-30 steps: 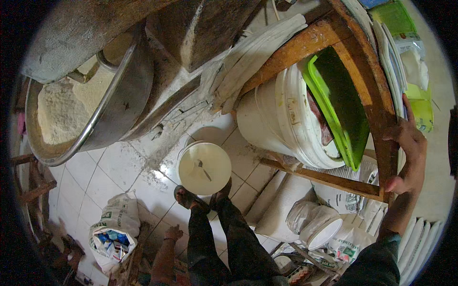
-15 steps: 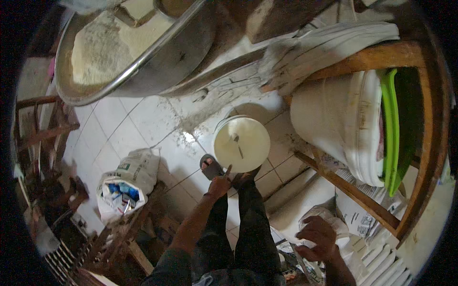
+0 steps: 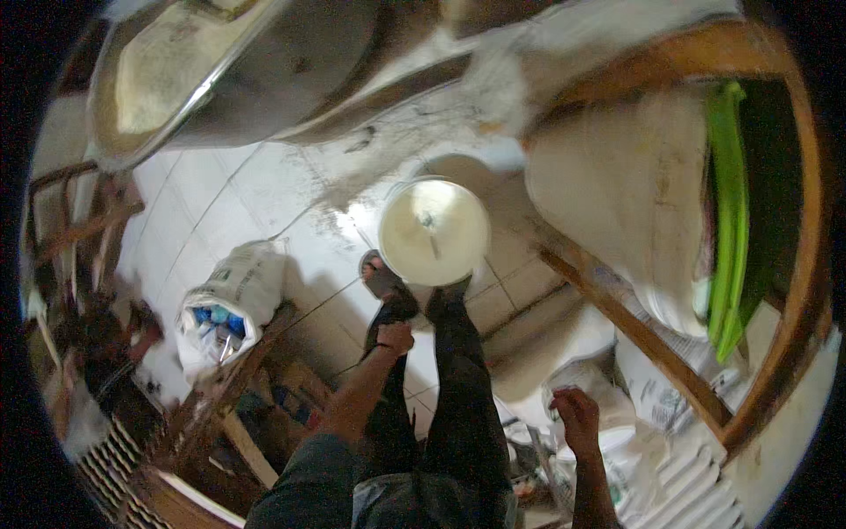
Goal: The person weighs a white powder on a digital scale, then moves to a table to crack eggs into a yellow container. They separate the yolks from the whites by hand and add the yolks to a dough mixer.
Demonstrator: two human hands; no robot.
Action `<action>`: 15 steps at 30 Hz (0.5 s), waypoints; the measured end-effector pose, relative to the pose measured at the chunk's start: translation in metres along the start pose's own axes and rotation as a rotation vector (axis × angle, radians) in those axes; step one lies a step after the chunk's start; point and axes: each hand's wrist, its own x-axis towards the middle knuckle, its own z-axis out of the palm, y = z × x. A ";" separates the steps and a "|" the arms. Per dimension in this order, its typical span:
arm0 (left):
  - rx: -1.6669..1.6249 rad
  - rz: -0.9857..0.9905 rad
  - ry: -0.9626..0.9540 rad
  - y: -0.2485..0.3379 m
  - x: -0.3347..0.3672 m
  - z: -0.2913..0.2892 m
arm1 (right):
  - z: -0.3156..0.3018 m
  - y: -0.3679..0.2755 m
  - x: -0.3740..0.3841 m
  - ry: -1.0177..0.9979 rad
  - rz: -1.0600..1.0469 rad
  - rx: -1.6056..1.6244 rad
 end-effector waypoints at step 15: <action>-1.076 0.483 0.492 -0.129 -0.026 -0.119 | 0.072 0.335 -0.185 0.961 0.837 1.296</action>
